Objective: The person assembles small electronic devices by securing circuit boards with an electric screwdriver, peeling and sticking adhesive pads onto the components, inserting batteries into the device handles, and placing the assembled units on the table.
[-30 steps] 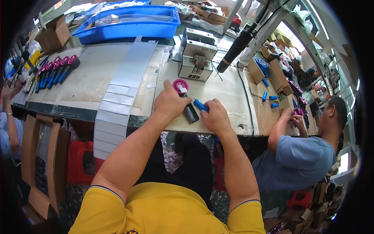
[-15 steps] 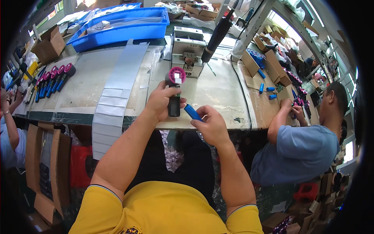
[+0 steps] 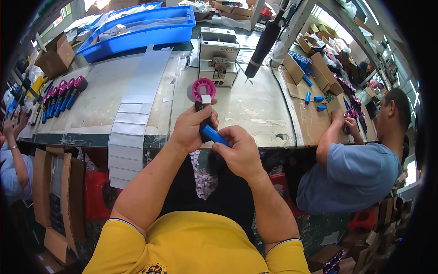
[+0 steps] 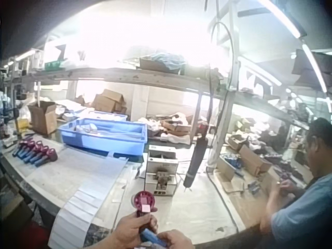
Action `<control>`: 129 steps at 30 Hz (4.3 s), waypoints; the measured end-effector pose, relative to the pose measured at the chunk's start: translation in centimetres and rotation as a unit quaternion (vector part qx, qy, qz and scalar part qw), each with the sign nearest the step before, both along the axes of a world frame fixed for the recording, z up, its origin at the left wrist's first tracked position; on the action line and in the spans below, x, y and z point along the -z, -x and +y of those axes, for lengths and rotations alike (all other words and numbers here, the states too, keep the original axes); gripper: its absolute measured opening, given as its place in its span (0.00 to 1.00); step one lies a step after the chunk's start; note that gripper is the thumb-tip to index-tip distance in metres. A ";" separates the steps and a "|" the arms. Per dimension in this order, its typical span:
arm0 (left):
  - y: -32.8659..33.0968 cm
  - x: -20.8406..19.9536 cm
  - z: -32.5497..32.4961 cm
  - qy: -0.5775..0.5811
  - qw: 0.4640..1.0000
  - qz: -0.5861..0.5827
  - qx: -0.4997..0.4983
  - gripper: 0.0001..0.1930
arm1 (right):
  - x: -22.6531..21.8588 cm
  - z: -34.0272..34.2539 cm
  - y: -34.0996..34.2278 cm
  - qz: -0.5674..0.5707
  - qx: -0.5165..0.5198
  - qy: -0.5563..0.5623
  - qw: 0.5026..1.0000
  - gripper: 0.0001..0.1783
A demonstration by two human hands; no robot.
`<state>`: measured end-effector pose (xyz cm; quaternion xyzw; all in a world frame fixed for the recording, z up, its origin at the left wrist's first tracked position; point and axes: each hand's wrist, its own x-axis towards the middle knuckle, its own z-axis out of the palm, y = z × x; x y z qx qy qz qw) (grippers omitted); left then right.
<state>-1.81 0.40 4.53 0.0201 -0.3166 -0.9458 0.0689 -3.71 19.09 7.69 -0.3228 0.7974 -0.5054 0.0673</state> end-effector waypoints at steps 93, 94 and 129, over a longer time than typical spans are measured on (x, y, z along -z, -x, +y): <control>-2.1 -2.3 -3.3 0.581 0.780 -0.207 -0.112 0.20 | 5.0 -2.1 3.6 -0.226 0.009 0.204 0.953 0.10; -2.2 -2.3 -3.6 0.580 0.777 -0.213 -0.121 0.20 | 5.1 -2.1 3.5 -0.228 -0.003 0.204 0.952 0.10; -16.8 5.5 -46.5 0.853 0.243 -0.318 -0.335 0.26 | 4.5 -2.8 3.0 -0.080 0.007 0.117 0.990 0.10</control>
